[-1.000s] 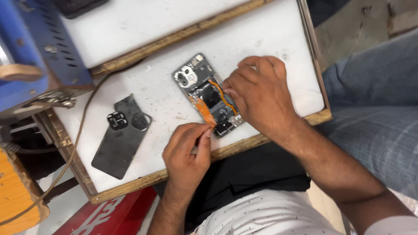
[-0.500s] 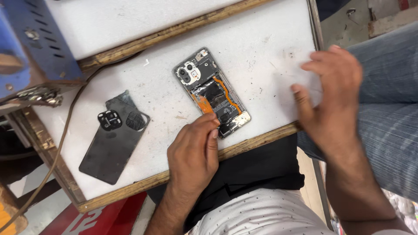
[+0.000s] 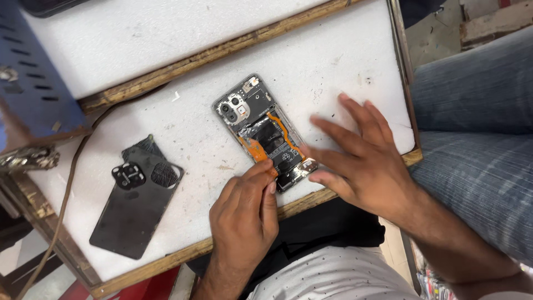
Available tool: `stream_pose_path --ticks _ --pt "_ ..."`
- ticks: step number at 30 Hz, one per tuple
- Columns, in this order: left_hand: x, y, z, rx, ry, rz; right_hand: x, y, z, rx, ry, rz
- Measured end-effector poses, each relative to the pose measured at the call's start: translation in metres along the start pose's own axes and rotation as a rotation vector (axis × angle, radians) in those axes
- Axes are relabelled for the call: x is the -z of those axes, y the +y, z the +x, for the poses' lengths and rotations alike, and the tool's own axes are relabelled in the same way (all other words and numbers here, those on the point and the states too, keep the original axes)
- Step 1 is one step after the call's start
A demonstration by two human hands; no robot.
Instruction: The person works on a disassembled smartphone, peeling off orange adhesive strips from the battery area and pressing down internal components. The person then places a white smartphone back cover over the device.
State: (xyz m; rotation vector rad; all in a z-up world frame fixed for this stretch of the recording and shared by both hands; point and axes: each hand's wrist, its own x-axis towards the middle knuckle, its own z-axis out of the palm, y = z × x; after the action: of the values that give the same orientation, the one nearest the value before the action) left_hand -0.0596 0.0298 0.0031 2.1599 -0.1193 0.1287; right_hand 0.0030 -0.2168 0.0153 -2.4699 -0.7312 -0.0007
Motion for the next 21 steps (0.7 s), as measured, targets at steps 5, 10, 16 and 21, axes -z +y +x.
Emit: stream_pose_path --ticks 5,10,16,21 --pt "0.005 -0.002 -0.009 0.117 0.074 -0.137 0.017 0.010 0.011 -0.038 0.036 -0.065" --pt "0.013 -0.001 -0.014 0.200 0.204 -0.121 0.020 0.021 0.023 0.071 -0.079 -0.149" --pt "0.029 -0.001 -0.023 0.293 0.201 0.002 0.022 0.057 0.047 0.144 -0.052 -0.306" --pt "0.028 0.006 -0.022 0.195 0.115 -0.012 0.012 0.062 0.061 0.202 -0.064 -0.261"
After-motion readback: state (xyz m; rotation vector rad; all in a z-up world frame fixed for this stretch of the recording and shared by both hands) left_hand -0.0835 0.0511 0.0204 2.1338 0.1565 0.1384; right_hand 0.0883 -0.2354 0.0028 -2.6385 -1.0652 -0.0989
